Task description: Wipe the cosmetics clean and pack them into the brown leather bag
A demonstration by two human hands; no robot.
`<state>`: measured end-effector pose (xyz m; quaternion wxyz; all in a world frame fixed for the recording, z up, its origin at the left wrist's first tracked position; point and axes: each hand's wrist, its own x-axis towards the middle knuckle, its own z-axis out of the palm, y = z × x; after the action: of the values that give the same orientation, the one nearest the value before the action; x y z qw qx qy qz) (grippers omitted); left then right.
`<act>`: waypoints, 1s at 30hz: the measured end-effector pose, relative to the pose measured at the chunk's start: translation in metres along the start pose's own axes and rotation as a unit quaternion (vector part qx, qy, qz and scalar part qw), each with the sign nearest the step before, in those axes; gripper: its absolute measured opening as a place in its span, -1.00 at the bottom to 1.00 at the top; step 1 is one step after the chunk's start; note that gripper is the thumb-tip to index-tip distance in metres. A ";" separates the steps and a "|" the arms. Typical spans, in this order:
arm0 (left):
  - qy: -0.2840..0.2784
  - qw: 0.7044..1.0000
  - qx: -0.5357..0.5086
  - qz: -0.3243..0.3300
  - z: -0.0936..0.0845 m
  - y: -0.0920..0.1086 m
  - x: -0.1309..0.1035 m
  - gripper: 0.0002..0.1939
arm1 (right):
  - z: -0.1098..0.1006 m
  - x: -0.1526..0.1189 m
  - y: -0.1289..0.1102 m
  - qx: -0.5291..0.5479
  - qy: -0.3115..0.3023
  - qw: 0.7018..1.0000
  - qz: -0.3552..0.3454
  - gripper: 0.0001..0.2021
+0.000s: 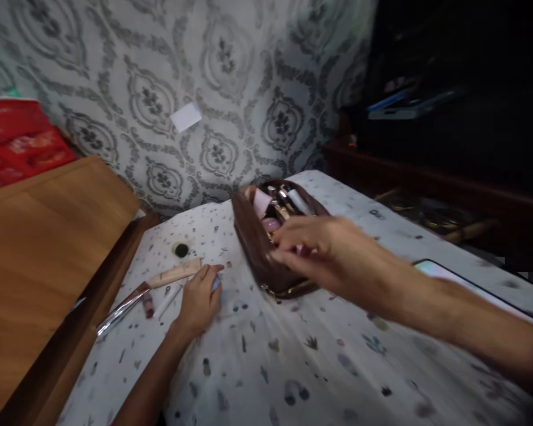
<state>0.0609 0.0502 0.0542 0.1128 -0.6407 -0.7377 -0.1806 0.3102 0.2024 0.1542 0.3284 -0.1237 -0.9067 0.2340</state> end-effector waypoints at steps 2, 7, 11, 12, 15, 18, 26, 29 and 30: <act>0.003 0.998 0.016 -0.064 0.001 -0.015 -0.002 -0.71 | 0.030 -0.007 -0.007 0.043 -0.054 0.997 -0.024 -0.74; -0.025 0.976 0.101 -0.192 -0.004 -0.052 0.008 -0.72 | 0.103 -0.019 -0.016 0.060 -0.185 0.981 0.008 -0.70; -0.011 0.959 0.126 -0.256 -0.007 -0.084 0.024 -0.66 | 0.141 -0.012 -0.013 0.073 -0.205 0.974 0.056 -0.77; -0.005 0.954 0.127 -0.272 -0.006 -0.093 0.028 -0.63 | 0.148 -0.009 -0.012 0.093 -0.198 0.973 0.071 -0.83; -0.004 0.943 0.108 -0.313 0.000 -0.116 0.038 -0.53 | 0.170 -0.002 -0.010 0.196 -0.163 0.959 0.124 -0.90; -0.029 0.941 0.064 -0.330 0.005 -0.134 0.047 -0.52 | 0.192 -0.003 -0.002 0.297 -0.119 0.924 0.209 -0.85; 0.034 0.942 -0.146 -0.300 -0.004 -0.102 0.036 -0.46 | 0.207 -0.017 0.013 0.326 -0.030 0.915 0.236 -0.54; -0.005 0.858 -0.398 -0.326 0.000 -0.057 0.009 -0.37 | 0.207 -0.019 0.013 0.309 -0.011 0.935 0.174 -0.23; -0.023 0.841 -0.431 -0.327 0.002 -0.043 0.000 -0.36 | 0.208 -0.019 0.014 0.301 -0.004 0.942 0.148 -0.20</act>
<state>0.0188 0.0463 0.0475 -0.2574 -0.3498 -0.7548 -0.4915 0.1902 0.1357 -0.0033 0.3079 -0.1506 -0.7666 0.5429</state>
